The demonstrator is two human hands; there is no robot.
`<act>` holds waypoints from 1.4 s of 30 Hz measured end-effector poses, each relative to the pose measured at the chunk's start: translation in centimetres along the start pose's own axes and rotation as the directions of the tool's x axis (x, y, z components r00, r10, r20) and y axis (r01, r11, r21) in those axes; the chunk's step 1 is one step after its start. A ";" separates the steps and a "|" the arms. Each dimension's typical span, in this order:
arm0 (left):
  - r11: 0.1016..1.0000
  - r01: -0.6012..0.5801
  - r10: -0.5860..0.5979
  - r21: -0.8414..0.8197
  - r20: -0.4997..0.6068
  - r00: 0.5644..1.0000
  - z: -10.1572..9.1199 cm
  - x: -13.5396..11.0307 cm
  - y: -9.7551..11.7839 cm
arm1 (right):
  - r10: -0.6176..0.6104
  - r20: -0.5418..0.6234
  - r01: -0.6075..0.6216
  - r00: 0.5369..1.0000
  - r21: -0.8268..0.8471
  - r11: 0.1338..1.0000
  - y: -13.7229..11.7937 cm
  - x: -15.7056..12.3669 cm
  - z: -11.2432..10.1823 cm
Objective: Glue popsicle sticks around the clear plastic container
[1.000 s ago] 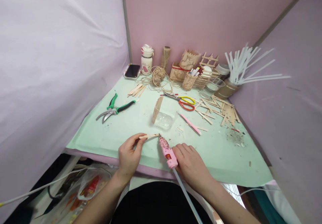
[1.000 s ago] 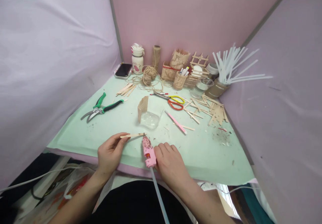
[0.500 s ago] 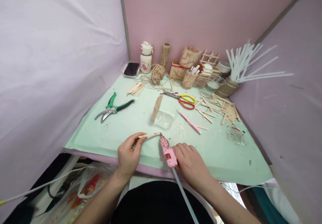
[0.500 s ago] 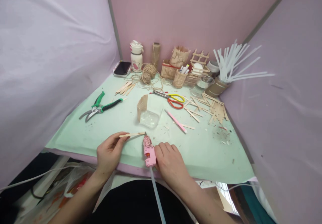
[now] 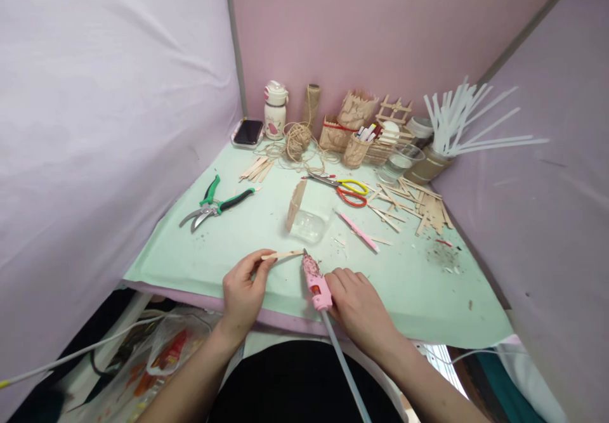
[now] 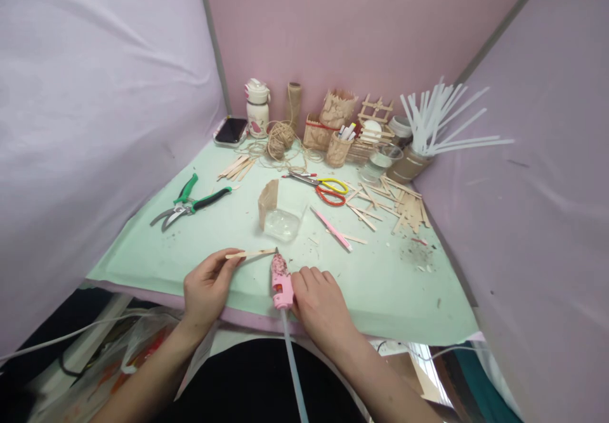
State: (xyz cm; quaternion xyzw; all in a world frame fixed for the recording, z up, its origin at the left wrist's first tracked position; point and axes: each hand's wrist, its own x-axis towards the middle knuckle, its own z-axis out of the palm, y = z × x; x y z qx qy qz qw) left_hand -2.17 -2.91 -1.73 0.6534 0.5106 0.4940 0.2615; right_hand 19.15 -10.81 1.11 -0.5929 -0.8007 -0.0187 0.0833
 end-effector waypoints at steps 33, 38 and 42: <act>0.999 -0.034 0.034 0.033 0.013 0.999 0.0 0.1 0.4 | -0.037 0.038 0.031 0.999 0.154 0.988 0.6 0.5 -0.3; 0.999 -0.035 0.034 0.032 0.016 0.999 0.0 0.2 0.4 | -0.033 0.058 0.023 0.998 0.166 0.986 0.6 0.5 -0.4; 0.999 -0.034 0.034 0.034 0.014 0.999 0.0 0.2 0.5 | -0.040 0.044 0.032 0.998 0.164 0.986 0.5 0.6 -0.6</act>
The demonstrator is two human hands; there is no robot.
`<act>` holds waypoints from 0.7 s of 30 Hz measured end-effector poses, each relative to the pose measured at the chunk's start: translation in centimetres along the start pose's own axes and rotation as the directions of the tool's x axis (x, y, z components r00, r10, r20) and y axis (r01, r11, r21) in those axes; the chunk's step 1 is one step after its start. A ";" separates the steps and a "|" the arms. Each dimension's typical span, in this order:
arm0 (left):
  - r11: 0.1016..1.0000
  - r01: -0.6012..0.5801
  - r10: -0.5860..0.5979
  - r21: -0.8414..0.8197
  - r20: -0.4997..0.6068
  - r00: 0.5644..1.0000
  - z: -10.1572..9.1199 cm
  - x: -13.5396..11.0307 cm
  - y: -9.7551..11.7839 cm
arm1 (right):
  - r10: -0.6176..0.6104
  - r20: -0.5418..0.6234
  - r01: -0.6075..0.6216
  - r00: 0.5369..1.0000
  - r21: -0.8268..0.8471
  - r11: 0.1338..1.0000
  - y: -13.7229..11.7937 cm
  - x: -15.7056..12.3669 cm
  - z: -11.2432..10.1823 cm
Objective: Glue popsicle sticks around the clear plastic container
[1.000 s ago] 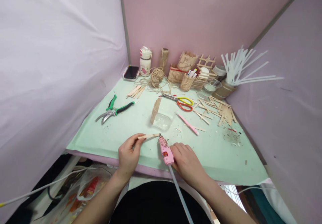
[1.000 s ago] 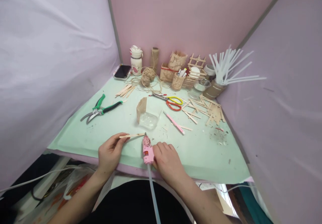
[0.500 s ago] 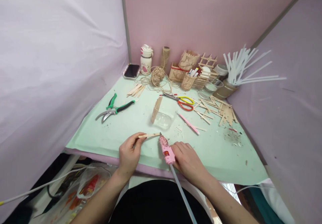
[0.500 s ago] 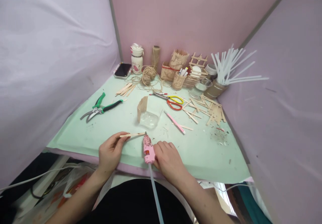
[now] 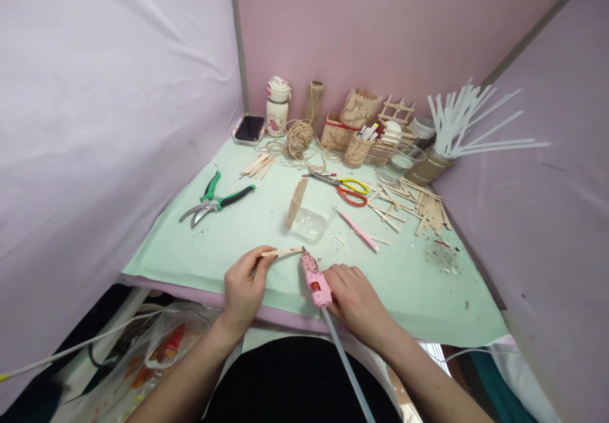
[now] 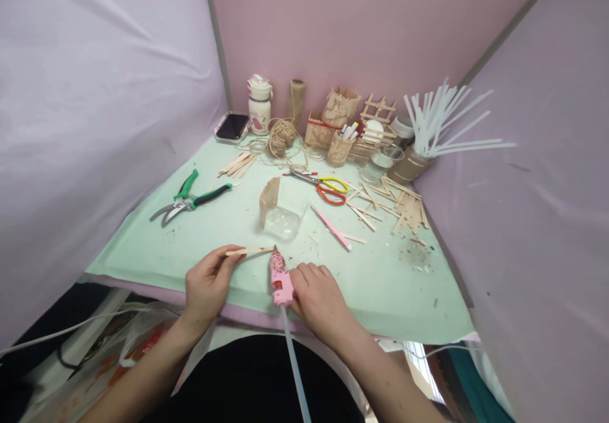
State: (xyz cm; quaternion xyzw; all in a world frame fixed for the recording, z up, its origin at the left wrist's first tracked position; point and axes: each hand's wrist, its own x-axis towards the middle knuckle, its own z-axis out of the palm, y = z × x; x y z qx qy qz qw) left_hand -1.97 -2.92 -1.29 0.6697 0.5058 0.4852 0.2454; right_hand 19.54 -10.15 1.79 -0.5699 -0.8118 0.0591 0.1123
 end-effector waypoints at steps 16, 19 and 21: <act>1.000 0.007 -0.007 0.007 -0.003 1.000 0.1 0.0 -0.1 | -0.007 0.023 0.007 1.000 0.026 1.000 0.0 0.1 -0.2; 1.000 0.008 -0.008 0.008 -0.001 1.000 0.1 0.0 0.0 | -0.001 0.027 0.000 1.000 0.043 0.999 0.0 0.1 -0.2; 1.000 0.015 -0.015 0.010 0.004 1.000 0.1 0.0 0.0 | -0.003 0.019 0.002 1.000 0.042 0.999 0.1 0.1 -0.2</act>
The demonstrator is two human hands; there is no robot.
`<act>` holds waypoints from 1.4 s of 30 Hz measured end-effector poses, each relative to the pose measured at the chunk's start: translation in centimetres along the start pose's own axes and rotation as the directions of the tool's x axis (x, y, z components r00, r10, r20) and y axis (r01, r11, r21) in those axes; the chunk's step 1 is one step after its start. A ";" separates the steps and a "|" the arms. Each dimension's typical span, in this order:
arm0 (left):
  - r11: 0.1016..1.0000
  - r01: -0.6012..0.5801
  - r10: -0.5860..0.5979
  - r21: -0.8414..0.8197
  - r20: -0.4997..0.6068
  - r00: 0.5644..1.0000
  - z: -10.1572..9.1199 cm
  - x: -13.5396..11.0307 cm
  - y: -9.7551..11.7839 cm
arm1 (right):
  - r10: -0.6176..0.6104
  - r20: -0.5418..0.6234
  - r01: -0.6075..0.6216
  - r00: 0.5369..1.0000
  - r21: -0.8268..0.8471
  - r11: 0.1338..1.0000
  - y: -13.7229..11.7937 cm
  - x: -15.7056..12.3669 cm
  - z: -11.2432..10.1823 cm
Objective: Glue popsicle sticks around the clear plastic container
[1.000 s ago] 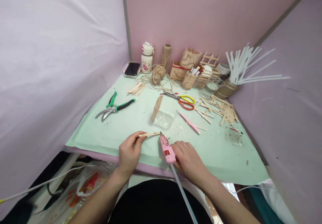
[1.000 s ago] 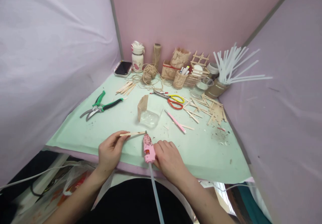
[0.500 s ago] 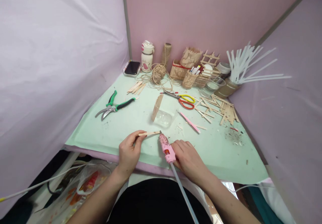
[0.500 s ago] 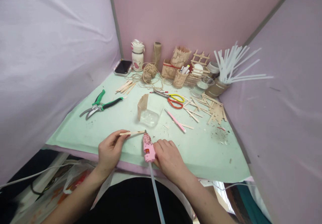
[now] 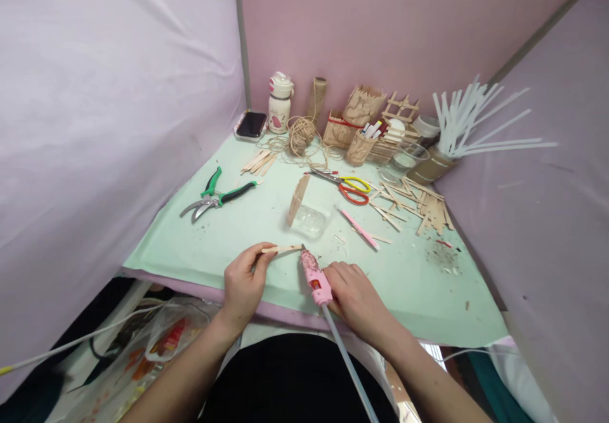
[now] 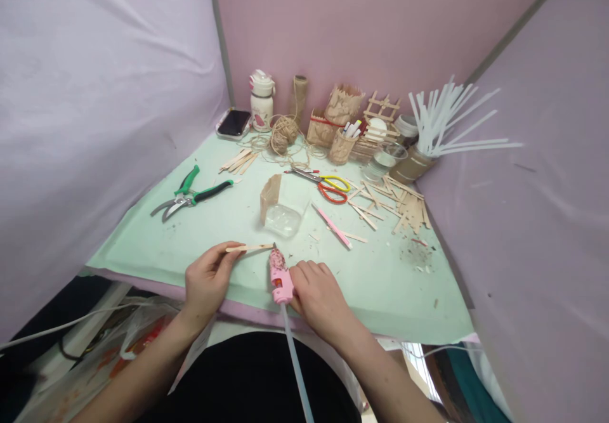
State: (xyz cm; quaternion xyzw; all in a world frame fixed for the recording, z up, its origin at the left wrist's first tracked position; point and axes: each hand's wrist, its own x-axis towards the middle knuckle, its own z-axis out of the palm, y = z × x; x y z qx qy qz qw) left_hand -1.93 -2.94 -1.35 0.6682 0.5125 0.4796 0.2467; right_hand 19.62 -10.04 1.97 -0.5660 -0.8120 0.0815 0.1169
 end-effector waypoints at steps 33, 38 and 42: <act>0.999 0.031 -0.032 -0.036 -0.015 0.999 0.1 -0.1 0.0 | -0.025 0.009 0.024 1.000 0.072 0.997 0.0 -0.1 0.3; 0.999 0.022 -0.023 -0.040 -0.026 0.999 0.0 -0.2 0.0 | -0.034 -0.009 0.035 0.999 0.092 0.995 -0.4 -0.1 0.2; 0.999 0.018 -0.019 -0.052 -0.030 0.999 0.2 -0.2 -0.2 | -0.051 -0.019 0.053 0.998 0.094 0.994 -0.5 -0.1 0.4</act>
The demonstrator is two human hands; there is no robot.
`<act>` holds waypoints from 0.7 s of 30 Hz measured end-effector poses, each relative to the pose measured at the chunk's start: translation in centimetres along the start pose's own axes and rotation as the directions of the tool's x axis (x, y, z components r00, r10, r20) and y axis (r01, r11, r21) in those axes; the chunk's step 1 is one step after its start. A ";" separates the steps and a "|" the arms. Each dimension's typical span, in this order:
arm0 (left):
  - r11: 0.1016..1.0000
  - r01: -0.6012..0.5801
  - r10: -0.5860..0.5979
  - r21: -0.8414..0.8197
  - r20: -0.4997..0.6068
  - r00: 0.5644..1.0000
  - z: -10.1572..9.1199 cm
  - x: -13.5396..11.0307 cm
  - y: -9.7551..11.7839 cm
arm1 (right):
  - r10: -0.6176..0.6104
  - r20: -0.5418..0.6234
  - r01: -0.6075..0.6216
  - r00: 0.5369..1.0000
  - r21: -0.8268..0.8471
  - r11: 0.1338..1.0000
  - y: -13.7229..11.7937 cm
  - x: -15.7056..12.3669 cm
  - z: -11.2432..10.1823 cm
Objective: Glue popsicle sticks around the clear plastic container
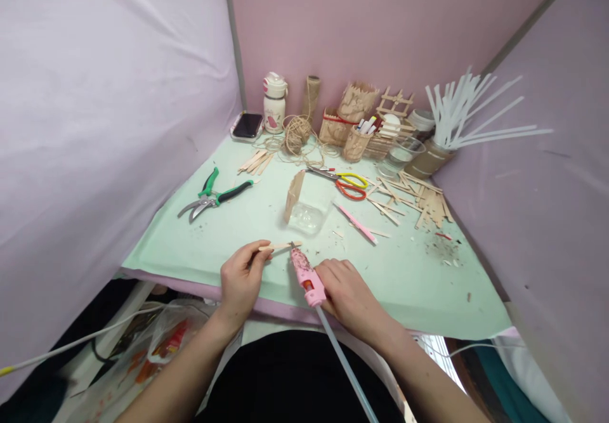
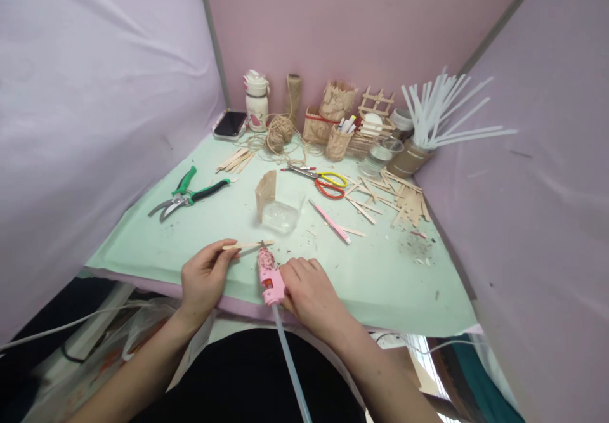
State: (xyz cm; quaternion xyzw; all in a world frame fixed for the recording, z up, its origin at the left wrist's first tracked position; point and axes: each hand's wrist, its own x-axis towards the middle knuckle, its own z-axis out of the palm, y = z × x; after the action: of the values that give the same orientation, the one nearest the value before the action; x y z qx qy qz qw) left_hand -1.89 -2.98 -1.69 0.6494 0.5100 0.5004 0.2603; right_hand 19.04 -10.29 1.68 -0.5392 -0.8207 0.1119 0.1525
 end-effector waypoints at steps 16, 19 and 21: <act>0.999 -0.029 0.030 -0.029 0.012 0.999 0.0 -0.3 -0.2 | -0.083 -0.048 0.088 0.995 0.109 0.990 -1.1 0.8 0.4; 0.999 -0.032 0.032 -0.033 0.009 0.999 0.1 -0.3 -0.3 | -0.084 -0.049 0.089 0.995 0.123 0.988 -1.4 0.9 0.4; 0.999 -0.027 0.027 -0.040 0.005 1.000 0.1 -0.4 -0.4 | -0.080 -0.049 0.085 0.996 0.128 0.988 -1.5 0.9 0.3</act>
State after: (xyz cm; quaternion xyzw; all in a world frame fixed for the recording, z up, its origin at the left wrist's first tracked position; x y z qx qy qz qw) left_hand -1.91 -3.18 -2.18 0.6524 0.4903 0.5121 0.2677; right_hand 17.30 -10.04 2.00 -0.4960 -0.8298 0.1468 0.2097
